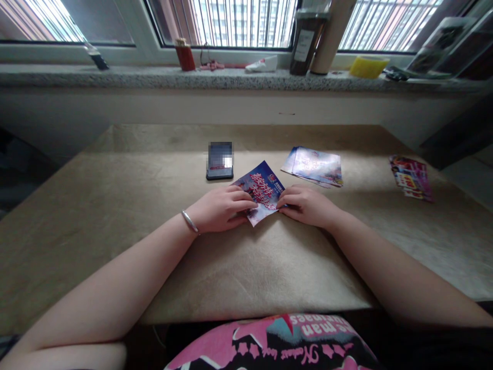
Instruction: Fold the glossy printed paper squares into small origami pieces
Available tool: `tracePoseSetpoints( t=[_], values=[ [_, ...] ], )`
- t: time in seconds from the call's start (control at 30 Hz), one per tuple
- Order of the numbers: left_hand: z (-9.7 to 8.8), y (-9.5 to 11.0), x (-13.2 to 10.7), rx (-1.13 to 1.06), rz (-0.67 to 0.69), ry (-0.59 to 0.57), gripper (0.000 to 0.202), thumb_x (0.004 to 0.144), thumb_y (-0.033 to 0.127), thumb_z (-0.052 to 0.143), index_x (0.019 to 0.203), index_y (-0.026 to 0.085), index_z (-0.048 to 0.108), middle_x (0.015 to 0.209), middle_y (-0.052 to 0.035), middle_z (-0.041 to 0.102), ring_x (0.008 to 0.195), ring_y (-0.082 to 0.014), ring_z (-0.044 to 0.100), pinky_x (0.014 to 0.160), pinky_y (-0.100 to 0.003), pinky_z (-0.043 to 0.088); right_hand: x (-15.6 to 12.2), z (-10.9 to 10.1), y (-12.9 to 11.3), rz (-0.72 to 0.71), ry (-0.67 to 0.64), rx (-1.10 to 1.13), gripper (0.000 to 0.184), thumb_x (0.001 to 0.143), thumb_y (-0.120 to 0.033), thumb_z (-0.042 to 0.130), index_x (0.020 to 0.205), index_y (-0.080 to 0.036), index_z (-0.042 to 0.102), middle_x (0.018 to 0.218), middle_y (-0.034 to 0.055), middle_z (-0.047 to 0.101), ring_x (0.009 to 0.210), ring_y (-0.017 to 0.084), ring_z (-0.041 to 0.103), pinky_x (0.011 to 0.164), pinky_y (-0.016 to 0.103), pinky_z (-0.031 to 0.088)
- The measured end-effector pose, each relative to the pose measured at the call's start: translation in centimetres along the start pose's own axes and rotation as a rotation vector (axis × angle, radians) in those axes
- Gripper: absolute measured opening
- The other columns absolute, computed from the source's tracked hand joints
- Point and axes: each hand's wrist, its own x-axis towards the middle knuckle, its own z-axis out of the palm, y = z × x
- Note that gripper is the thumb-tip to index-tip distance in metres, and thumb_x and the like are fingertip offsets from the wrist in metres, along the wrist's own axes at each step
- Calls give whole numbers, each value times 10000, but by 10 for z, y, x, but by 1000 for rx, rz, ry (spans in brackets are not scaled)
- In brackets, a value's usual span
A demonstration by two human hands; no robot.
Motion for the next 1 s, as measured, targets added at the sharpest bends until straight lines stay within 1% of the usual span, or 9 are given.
tracePoseSetpoints(
  t=[0.13,0.3,0.53,0.6,0.67,0.77,0.87,0.93,1.0],
  values=[
    [3,5,4,11,32,-36,264,897,319,513,1091,205,650,1097,-79,654,1000,-218,582,885,-371,488,2,1,-6,-41,-6,-62,163,875,-238,514,894,-215,674,954,72,672,881,192,594,772,332,481],
    [5,2,3,-8,37,-23,263,912,335,497,1059,221,683,1085,-64,676,988,-210,599,880,-360,498,5,1,-12,-48,-9,-89,161,865,-192,493,838,-192,652,975,73,684,886,198,594,786,336,486],
    [3,-1,0,-44,2,-13,230,901,260,494,990,245,705,1042,-24,698,961,-182,619,845,-313,505,7,4,-11,-10,41,54,125,802,-122,528,786,-209,616,950,59,697,875,189,601,813,357,486],
    [2,0,0,-77,-44,-7,199,878,247,515,925,231,707,1024,-25,697,934,-169,624,841,-302,496,7,6,-10,19,61,91,119,794,-119,534,777,-208,610,945,61,698,882,188,605,828,364,483],
    [1,2,2,-117,-102,-10,177,859,297,548,825,203,695,977,-34,696,892,-168,625,825,-302,487,7,7,-10,58,71,110,113,791,-120,535,776,-205,608,941,65,696,891,190,607,836,362,479],
    [2,8,6,-133,-198,1,324,876,422,517,719,173,654,864,-54,684,826,-177,614,782,-314,471,8,9,-11,113,79,110,114,788,-118,533,791,-200,611,908,69,691,873,192,607,812,350,476],
    [7,13,11,-112,-312,32,410,944,369,376,692,161,624,749,-54,654,745,-166,589,729,-302,450,9,10,-12,160,93,96,117,776,-113,538,804,-194,618,859,64,681,830,188,600,764,325,470],
    [11,15,13,-86,-419,87,371,938,336,385,695,160,603,720,-46,636,706,-160,566,650,-276,425,10,10,-13,185,101,89,117,774,-115,544,810,-192,624,825,55,674,793,179,592,728,304,460],
    [14,15,13,-74,-484,111,325,924,321,421,694,159,585,701,-36,614,665,-148,541,593,-256,392,10,10,-14,208,111,91,113,779,-123,549,818,-190,631,802,49,668,758,168,586,692,284,446]
  ],
)
